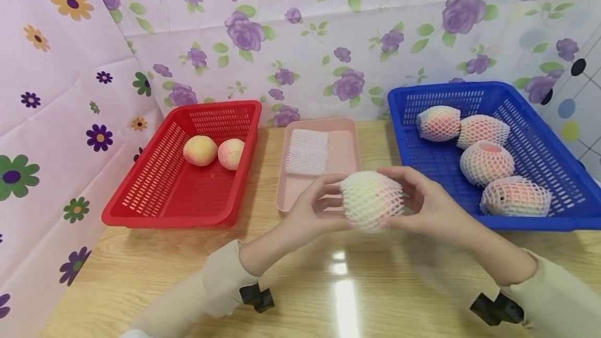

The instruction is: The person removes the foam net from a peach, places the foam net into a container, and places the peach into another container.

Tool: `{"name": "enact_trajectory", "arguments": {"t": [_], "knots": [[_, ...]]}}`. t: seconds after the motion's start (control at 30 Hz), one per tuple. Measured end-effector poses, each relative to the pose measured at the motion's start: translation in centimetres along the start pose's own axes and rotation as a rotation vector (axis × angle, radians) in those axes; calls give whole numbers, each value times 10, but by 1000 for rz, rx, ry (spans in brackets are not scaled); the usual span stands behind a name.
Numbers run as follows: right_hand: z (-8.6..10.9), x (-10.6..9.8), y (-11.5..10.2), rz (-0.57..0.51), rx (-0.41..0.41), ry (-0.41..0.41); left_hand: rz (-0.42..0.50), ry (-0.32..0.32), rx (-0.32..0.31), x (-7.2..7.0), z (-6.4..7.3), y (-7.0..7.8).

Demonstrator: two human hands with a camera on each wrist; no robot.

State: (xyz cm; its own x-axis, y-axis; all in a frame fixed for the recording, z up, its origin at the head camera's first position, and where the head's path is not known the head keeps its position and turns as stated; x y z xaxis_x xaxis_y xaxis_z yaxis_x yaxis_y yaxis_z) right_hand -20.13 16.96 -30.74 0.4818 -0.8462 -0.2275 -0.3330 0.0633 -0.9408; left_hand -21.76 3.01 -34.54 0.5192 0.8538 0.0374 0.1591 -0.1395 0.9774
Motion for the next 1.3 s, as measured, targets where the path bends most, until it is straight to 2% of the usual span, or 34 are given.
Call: {"name": "enact_trajectory", "arguments": {"t": [0.13, 0.23, 0.47, 0.8, 1.0, 1.3], "knots": [[0, 8, 7, 6, 15, 22, -54, 0, -14, -6, 8, -4], [1, 15, 12, 31, 33, 37, -57, 3, -50, -11, 15, -11], [5, 35, 21, 45, 40, 7, -84, -13, -129, -18, 28, -27], [15, 49, 42, 93, 102, -9, -75, -86, -219, -14, 43, -45], [23, 57, 59, 71, 150, -16, -97, -100, -292, -11, 52, -61], [34, 69, 75, 35, 173, -39, -124, -161, -349, -5, 64, -75]]}}
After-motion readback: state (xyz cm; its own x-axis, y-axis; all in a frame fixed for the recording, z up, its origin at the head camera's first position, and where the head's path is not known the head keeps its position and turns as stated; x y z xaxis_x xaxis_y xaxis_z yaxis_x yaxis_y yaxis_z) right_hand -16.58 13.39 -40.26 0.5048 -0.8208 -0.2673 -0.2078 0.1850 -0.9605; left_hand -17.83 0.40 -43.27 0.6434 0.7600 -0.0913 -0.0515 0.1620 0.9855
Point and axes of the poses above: each hand's wrist, its own z-axis away from the middle knuckle, its own x-axis out of the palm, y = z × x, the point moved 10 cm from there along -z, towards the middle knuckle, and after that the axes turned 7 degrees about x, right-handed, at the moved point
